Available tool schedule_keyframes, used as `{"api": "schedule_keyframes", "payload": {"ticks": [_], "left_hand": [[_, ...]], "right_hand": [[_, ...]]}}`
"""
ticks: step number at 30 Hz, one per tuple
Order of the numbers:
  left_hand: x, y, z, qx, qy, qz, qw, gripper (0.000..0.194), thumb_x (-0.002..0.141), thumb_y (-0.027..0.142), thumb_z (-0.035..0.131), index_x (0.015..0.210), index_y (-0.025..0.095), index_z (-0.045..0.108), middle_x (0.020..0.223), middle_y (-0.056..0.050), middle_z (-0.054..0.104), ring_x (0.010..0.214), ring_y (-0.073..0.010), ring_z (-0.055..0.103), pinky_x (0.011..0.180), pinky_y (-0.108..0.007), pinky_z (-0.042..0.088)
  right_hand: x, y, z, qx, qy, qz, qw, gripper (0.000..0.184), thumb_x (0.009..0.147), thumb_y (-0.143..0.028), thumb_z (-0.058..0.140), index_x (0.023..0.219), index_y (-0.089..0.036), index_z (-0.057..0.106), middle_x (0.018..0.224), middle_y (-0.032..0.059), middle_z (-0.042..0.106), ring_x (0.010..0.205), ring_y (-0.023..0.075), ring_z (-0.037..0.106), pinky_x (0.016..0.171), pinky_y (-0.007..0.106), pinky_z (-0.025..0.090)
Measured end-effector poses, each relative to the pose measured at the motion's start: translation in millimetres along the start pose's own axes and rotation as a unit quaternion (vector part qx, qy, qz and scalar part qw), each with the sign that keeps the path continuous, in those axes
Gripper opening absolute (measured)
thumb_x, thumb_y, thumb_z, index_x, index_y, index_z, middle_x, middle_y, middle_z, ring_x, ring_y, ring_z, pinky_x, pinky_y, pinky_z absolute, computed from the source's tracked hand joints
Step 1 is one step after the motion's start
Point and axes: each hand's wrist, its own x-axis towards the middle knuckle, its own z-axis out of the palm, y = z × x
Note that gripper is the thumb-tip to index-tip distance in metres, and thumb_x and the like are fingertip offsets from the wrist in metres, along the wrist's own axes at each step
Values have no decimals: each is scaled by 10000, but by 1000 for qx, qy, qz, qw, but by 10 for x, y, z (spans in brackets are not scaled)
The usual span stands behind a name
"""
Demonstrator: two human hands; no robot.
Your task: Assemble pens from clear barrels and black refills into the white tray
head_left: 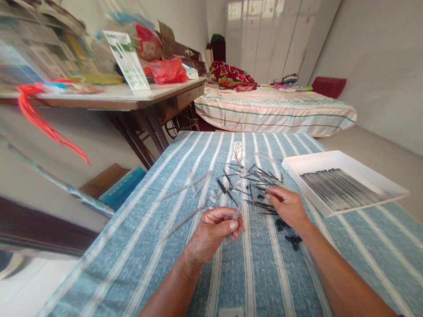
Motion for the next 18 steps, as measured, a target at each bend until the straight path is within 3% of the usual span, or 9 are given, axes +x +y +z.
{"api": "schedule_keyframes", "payload": {"ticks": [3, 8, 12, 18], "left_hand": [[-4, -15, 16, -18, -10, 5, 1000, 164, 633, 255, 732, 700, 124, 660, 613, -24, 641, 494, -94, 528, 489, -216, 399], [-13, -44, 34, -34, -1, -15, 999, 202, 653, 283, 722, 771, 132, 658, 586, -19, 645, 427, -82, 519, 420, -193, 395], [-17, -62, 35, -30, -7, -39, 999, 227, 661, 304, 716, 796, 134, 650, 553, -17, 645, 387, -77, 512, 374, -172, 372], [-1, -111, 19, 1, -12, -67, 998, 219, 683, 307, 697, 804, 133, 643, 542, -16, 650, 370, -73, 510, 345, -155, 338]], "right_hand": [[35, 69, 30, -183, -47, -33, 981, 232, 833, -227, 459, 915, -188, 672, 859, 62, 666, 819, 193, 604, 720, 300, 446], [51, -27, 141, -379, -151, -5, 913, 217, 851, -212, 439, 902, -198, 649, 858, 65, 645, 809, 202, 594, 629, 271, 395], [61, -68, 178, -414, -175, 4, 893, 210, 850, -198, 430, 814, -189, 636, 825, 71, 635, 770, 199, 593, 584, 264, 357], [57, -30, 159, -394, -165, -5, 904, 173, 821, -176, 444, 816, -175, 617, 831, 67, 632, 769, 181, 583, 607, 255, 357]]}}
